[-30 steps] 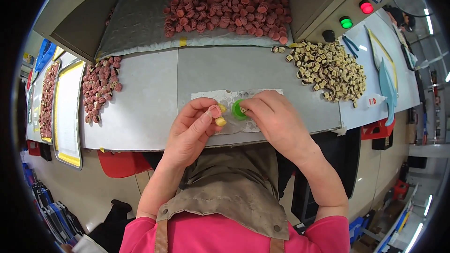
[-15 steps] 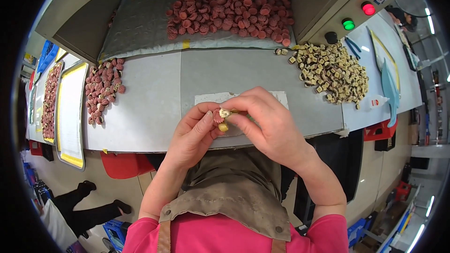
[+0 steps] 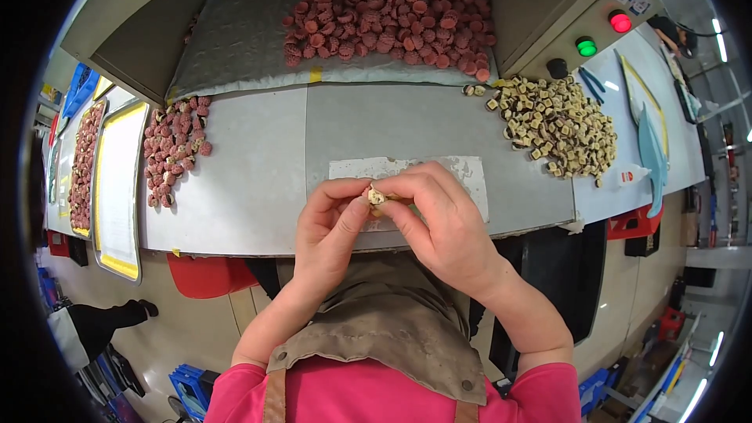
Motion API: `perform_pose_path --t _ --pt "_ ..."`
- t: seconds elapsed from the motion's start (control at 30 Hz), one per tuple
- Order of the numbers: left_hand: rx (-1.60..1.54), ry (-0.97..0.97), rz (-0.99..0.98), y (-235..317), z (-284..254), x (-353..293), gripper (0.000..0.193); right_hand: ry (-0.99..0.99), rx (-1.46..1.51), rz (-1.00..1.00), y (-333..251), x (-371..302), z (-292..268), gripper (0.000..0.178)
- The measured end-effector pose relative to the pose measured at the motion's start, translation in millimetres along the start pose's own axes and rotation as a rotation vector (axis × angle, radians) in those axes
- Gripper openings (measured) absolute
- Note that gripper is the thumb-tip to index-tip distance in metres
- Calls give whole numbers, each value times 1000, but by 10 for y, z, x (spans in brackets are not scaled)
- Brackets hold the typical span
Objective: Assembling small two-part plastic components by hand on a factory workbench.
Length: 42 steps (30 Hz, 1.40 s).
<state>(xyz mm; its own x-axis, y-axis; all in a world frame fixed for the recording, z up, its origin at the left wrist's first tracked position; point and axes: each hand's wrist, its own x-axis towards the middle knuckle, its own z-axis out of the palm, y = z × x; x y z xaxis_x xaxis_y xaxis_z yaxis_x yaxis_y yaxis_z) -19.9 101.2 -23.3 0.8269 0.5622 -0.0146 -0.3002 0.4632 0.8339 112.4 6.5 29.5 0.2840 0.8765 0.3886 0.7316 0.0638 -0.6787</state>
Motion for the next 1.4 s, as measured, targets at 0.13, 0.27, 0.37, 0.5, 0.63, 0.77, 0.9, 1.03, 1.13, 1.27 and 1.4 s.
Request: perform_pose_path --t 0.13,0.27,0.37,0.5,0.63,0.77,0.9,1.03,1.13,1.27,1.4 --pt "93 14 90 -5 31 0 22 18 -62 -37 25 -63 6 23" --pt "115 -31 68 -1 43 -10 26 -28 29 57 -6 -69 -84 27" --pt "59 -84 23 23 21 0 32 -64 184 165 -7 -42 -169 32" --pt "-48 -154 -64 83 0 37 43 -194 155 107 51 -11 -216 34" --pt "-25 -169 -128 104 -54 58 49 -223 238 148 96 -18 -179 32" --pt "-3 -208 -140 96 -86 71 48 -246 285 142 162 -20 -147 33" --pt "-8 -206 -165 127 -70 63 47 -207 257 144 124 -43 -128 33" --pt "-25 -217 -213 182 -27 61 46 -156 102 -23 91 -51 -144 31" --pt "-9 -243 -230 230 -1 109 46 -112 -71 -99 -9 19 -168 31" --pt "-105 -192 -234 161 10 98 46 -161 42 5 43 -50 -182 31" --pt "3 -168 -234 164 28 92 47 -164 162 93 44 -44 -181 28"
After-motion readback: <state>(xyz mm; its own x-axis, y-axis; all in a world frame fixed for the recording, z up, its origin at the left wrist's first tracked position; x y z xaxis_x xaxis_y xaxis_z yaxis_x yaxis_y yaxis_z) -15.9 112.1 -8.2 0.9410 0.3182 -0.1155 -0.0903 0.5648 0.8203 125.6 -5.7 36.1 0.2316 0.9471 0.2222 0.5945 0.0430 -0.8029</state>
